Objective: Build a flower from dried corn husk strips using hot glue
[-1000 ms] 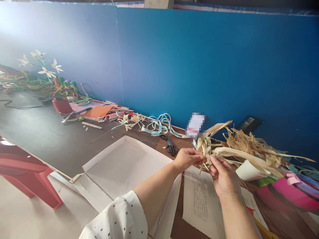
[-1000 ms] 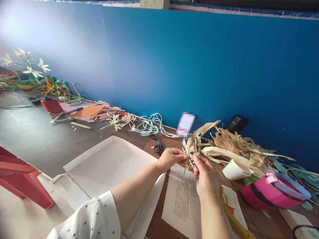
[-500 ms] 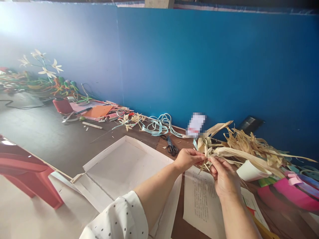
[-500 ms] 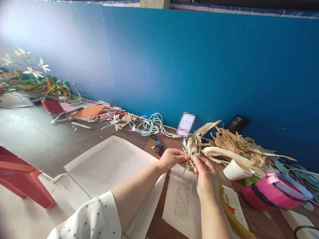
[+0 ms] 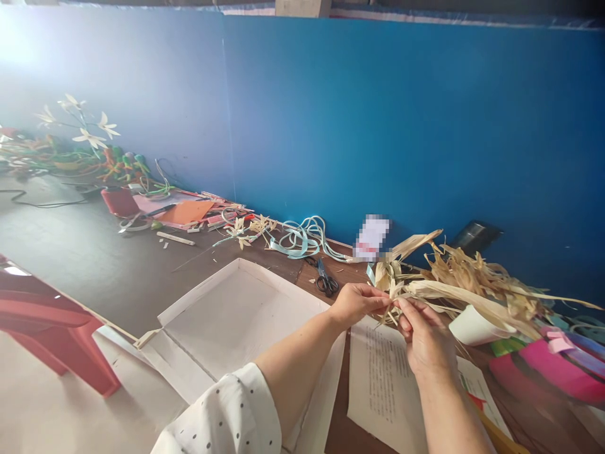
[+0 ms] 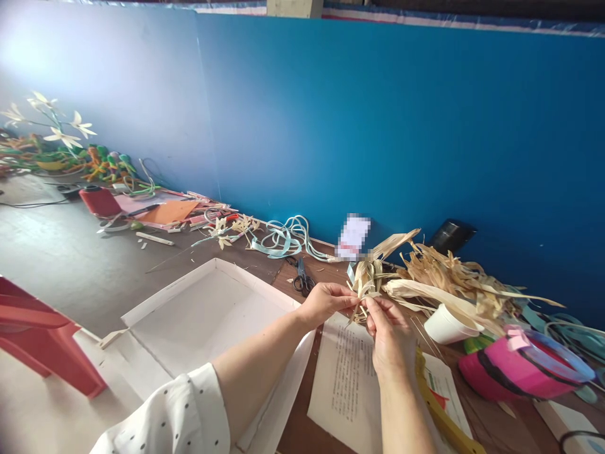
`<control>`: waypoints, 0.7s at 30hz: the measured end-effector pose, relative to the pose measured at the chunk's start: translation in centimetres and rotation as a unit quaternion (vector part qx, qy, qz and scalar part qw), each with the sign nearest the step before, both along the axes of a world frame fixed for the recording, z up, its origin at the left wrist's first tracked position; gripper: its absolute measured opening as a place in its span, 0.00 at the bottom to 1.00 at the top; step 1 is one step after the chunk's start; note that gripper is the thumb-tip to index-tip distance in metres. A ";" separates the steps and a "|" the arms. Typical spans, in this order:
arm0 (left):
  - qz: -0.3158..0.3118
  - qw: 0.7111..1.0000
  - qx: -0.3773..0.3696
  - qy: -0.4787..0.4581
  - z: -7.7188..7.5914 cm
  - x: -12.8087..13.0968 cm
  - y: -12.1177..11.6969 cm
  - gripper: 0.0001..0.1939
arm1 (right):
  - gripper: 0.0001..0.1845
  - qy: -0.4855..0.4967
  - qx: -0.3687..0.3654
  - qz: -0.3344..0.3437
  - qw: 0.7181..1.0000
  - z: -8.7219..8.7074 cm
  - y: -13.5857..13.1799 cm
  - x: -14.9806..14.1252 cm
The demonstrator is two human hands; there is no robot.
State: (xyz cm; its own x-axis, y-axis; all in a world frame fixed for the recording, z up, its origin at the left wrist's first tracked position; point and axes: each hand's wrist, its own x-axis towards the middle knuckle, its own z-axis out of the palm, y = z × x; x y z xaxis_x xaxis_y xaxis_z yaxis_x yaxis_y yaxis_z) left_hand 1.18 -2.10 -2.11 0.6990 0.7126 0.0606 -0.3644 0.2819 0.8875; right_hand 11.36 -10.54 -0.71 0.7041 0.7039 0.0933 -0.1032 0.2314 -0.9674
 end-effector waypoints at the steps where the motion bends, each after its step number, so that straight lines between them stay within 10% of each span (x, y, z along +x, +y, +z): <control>1: 0.001 1.000 -0.004 0.000 0.0 0.0 0.0 0.26 | 0.17 0.000 0.000 0.001 1.000 0.0 0.0 0.0; 21: -0.012 1.000 -0.014 -0.013 0.3 -0.2 -0.1 0.26 | 0.16 0.017 0.015 0.010 1.000 0.3 -0.1 -0.1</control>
